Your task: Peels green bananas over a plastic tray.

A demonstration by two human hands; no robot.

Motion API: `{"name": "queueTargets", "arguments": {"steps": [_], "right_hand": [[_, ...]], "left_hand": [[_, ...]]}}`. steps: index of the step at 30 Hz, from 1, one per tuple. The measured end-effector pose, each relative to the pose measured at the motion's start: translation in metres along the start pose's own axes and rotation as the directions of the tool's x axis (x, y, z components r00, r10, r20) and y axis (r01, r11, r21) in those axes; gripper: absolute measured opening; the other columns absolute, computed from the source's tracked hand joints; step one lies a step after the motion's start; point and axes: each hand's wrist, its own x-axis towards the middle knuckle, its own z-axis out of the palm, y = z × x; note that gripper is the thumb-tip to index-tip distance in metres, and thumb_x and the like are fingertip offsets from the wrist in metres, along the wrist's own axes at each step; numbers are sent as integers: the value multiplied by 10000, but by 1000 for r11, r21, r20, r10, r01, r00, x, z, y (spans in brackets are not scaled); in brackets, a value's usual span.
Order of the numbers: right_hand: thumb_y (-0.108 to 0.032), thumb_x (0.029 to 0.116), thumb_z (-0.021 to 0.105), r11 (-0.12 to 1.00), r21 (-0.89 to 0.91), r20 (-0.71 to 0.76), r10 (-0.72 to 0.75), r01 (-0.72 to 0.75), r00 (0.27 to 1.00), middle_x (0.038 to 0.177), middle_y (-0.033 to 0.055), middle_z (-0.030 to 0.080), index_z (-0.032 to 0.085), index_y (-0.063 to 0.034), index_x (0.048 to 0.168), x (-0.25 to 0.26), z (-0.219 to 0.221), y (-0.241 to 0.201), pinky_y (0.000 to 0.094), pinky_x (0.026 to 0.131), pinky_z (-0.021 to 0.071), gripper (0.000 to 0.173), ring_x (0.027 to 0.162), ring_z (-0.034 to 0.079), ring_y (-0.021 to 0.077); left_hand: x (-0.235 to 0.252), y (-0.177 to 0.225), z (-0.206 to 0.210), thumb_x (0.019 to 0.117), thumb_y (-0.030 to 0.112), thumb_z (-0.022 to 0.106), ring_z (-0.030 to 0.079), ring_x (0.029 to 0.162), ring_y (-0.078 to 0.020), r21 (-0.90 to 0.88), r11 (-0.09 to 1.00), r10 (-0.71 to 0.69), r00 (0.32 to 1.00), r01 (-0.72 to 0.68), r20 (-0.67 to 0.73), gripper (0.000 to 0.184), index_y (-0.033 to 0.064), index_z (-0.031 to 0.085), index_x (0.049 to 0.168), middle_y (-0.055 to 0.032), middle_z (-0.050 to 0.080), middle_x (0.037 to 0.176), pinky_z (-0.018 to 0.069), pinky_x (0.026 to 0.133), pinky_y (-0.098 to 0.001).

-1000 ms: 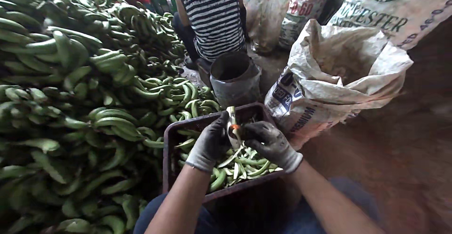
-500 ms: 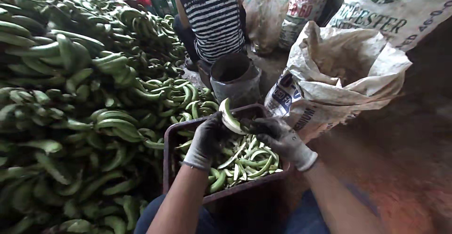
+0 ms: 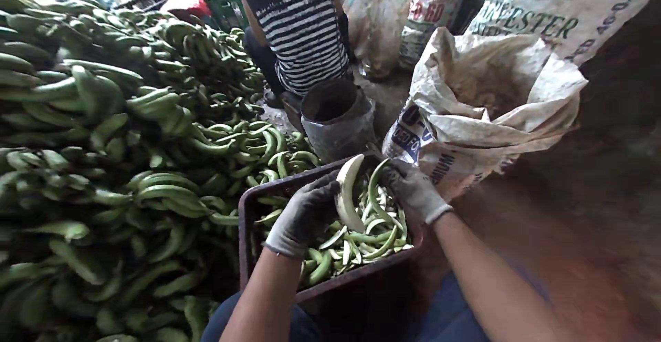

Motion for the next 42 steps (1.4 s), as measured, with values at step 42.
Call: {"name": "queueTargets", "arguments": {"steps": [42], "right_hand": [[-465, 778, 853, 930, 122, -77, -340, 347, 937, 1216, 41, 721, 584, -199, 1455, -63, 24, -52, 448, 984, 578, 775, 1093, 690, 165]], "left_hand": [[13, -37, 15, 978, 176, 643, 687, 921, -209, -75, 972, 213, 969, -223, -126, 432, 68, 501, 1371, -129, 688, 1064, 594, 851, -419]]}}
